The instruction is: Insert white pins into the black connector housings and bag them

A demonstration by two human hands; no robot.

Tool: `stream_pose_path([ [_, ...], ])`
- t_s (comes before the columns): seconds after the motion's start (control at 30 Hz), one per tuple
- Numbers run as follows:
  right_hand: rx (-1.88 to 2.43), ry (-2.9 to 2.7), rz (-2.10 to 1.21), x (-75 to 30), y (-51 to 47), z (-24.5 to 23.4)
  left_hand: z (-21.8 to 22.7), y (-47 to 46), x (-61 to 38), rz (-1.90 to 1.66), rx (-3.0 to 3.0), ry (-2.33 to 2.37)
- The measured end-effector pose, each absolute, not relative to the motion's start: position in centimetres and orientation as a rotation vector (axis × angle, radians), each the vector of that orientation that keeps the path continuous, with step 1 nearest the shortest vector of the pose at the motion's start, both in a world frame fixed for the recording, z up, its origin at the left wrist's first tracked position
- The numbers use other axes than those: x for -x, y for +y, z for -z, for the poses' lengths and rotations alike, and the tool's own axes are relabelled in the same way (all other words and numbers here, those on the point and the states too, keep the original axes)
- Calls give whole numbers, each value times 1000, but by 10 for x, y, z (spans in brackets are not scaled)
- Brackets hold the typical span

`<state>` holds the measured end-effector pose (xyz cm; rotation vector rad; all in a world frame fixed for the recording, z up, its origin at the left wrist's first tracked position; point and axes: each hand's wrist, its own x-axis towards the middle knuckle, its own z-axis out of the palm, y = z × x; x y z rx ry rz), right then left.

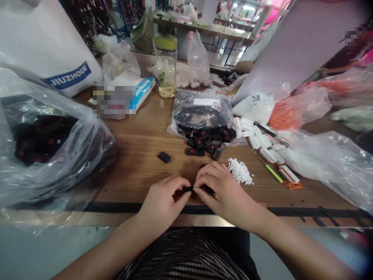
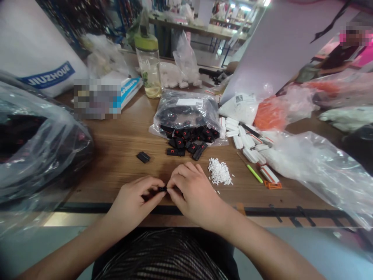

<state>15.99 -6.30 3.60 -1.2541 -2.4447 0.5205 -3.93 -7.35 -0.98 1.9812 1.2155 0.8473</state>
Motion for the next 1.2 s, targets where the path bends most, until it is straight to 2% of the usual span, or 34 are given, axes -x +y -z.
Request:
stream_pose_path([
  [0.43,1274,-2518,-495,-155,-61,-35,10,-74,39,-838,-1979,1214],
  [0.97,1175,-2532,-288,-155,-74,-35,12,-76,39,-830,-2006,1250],
  [1.1,1224,-2370,-250,-178,-73,-41,10,-75,38,-771,-2180,1283],
  [1.2,1433,-2182,-121,-222,-68,-43,11,-74,38,-752,-2227,1280],
])
